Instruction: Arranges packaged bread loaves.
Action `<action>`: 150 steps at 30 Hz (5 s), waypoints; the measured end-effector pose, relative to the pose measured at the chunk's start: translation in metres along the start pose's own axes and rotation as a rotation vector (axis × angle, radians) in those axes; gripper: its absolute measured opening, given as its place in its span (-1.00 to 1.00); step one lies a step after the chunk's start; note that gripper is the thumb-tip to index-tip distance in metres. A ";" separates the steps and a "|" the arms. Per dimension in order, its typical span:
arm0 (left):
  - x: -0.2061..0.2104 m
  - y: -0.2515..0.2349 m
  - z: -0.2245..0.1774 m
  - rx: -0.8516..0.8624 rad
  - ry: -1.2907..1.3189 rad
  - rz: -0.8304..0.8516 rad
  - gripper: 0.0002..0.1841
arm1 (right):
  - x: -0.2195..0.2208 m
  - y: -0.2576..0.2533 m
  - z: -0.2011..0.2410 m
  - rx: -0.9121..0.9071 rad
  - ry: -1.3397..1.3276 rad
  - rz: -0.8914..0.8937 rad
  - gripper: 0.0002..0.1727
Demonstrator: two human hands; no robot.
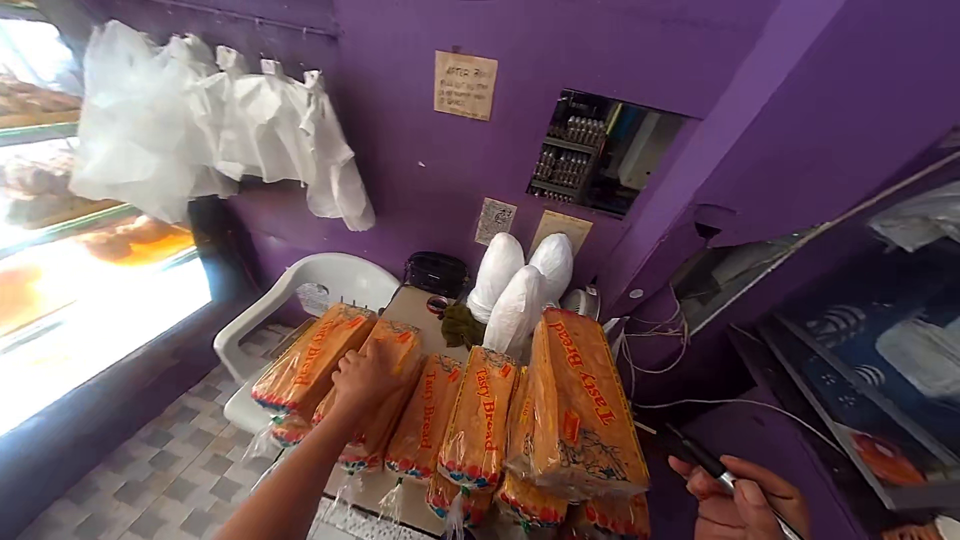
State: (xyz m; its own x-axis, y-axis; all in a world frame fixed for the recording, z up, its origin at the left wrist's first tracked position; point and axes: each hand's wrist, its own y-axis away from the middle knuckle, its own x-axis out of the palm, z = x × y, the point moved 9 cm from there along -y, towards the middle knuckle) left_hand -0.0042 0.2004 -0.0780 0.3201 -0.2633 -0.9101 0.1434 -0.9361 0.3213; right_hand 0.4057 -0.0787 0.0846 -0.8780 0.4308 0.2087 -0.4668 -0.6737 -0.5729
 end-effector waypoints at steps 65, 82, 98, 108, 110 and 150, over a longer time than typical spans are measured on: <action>-0.051 0.245 -0.197 0.988 0.973 -0.264 -0.77 | 0.035 -0.043 0.039 -0.384 0.125 0.524 -0.82; -0.050 0.243 -0.197 0.984 1.004 -0.220 -0.76 | 0.048 -0.034 0.045 -0.564 0.359 0.479 -0.80; -0.049 0.245 -0.199 1.016 1.005 -0.226 -0.76 | 0.049 -0.031 0.043 -0.591 0.457 0.463 -0.79; -0.048 0.246 -0.199 1.025 0.998 -0.241 -0.78 | 0.048 -0.030 0.043 -0.598 0.452 0.458 -0.80; -0.048 0.246 -0.198 1.032 1.002 -0.244 -0.78 | 0.048 -0.030 0.043 -0.606 0.456 0.455 -0.81; -0.078 0.244 -0.133 0.848 1.249 0.126 -0.50 | 0.213 -0.061 0.067 -0.961 1.146 0.728 -0.75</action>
State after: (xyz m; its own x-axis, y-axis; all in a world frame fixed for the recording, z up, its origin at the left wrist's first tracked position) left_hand 0.1306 0.0230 0.1059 0.9166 -0.3965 0.0508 -0.3712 -0.8914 -0.2601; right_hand 0.2405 0.0139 0.2174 -0.1372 0.6944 -0.7064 0.5913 -0.5147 -0.6208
